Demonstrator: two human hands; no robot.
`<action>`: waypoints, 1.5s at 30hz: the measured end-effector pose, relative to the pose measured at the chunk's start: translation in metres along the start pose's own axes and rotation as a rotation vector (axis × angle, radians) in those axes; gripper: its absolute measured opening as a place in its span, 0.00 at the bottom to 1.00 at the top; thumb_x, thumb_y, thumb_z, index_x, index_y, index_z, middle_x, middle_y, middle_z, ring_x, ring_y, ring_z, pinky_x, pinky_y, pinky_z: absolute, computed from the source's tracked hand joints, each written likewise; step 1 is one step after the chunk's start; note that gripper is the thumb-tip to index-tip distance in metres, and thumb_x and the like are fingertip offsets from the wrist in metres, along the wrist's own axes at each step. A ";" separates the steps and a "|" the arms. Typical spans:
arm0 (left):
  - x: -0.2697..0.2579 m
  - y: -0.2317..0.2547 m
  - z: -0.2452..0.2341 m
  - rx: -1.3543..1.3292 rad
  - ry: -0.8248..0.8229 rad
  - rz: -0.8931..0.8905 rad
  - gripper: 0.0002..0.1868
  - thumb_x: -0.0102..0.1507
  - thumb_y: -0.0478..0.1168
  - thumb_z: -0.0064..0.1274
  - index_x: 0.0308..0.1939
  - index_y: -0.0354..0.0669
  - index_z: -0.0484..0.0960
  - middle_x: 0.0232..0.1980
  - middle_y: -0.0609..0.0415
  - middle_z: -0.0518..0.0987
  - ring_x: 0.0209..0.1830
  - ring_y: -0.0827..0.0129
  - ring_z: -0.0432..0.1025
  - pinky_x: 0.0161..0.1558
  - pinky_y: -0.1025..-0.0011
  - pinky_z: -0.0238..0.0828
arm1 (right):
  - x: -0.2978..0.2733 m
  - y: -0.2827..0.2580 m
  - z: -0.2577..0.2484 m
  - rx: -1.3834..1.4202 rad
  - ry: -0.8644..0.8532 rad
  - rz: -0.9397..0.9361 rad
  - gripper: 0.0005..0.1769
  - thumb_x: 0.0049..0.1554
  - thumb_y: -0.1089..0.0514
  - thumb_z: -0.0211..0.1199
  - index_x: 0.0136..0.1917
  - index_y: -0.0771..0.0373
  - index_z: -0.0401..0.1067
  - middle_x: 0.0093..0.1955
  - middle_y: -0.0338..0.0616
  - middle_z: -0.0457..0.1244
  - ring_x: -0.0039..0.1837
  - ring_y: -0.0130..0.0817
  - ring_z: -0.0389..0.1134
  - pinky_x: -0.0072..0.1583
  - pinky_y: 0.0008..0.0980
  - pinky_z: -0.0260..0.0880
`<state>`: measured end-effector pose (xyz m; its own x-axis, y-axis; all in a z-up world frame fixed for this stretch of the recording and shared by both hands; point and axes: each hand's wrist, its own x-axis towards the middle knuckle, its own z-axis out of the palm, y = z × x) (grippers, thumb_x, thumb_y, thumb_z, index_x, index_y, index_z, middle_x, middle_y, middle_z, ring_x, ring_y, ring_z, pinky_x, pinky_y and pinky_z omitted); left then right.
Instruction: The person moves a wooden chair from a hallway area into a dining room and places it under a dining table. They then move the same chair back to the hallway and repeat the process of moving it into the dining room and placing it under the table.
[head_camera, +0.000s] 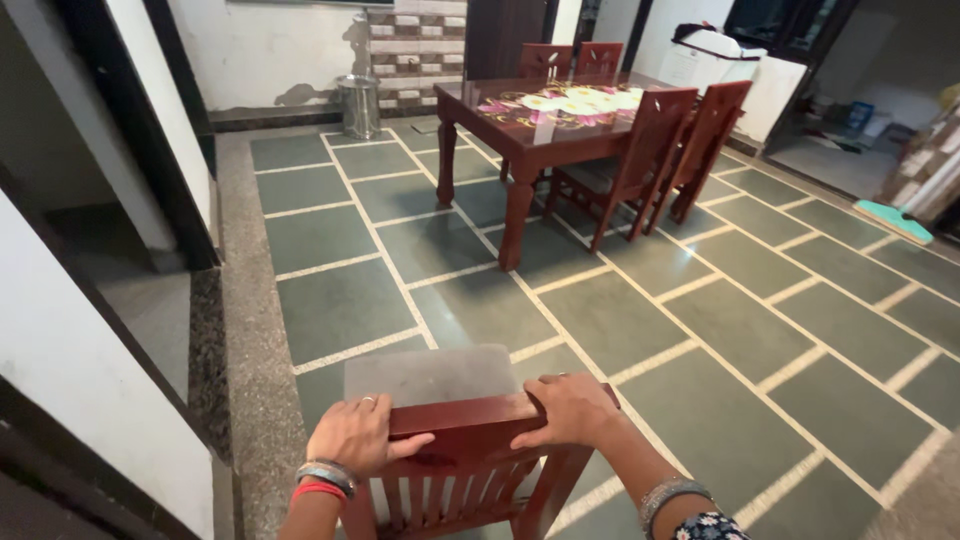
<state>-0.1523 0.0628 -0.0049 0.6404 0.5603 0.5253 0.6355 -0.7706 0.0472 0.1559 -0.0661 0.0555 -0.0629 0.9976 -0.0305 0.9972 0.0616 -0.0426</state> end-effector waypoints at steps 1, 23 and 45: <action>0.008 -0.003 0.006 0.002 0.009 -0.011 0.38 0.50 0.78 0.55 0.29 0.43 0.77 0.28 0.47 0.80 0.27 0.52 0.77 0.32 0.60 0.75 | 0.010 0.007 -0.002 0.009 -0.010 0.009 0.44 0.40 0.18 0.67 0.46 0.60 0.70 0.47 0.50 0.68 0.53 0.53 0.70 0.55 0.47 0.69; 0.204 -0.112 0.107 0.042 -0.205 -0.166 0.41 0.53 0.80 0.49 0.40 0.45 0.79 0.37 0.48 0.83 0.39 0.53 0.78 0.43 0.60 0.75 | 0.253 0.118 0.007 -0.039 0.008 0.126 0.50 0.33 0.23 0.76 0.59 0.53 0.70 0.56 0.41 0.65 0.65 0.46 0.64 0.63 0.49 0.61; 0.398 -0.181 0.205 0.197 -0.544 -0.586 0.47 0.50 0.84 0.47 0.53 0.50 0.79 0.57 0.52 0.77 0.63 0.59 0.68 0.59 0.60 0.61 | 0.500 0.246 0.009 -0.026 0.053 0.033 0.52 0.29 0.26 0.80 0.61 0.49 0.70 0.57 0.42 0.62 0.65 0.47 0.62 0.63 0.50 0.61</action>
<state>0.0758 0.4880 0.0212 0.2683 0.9630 -0.0262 0.9633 -0.2681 0.0097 0.3697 0.4474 0.0209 -0.0289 0.9994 0.0213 0.9994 0.0292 -0.0166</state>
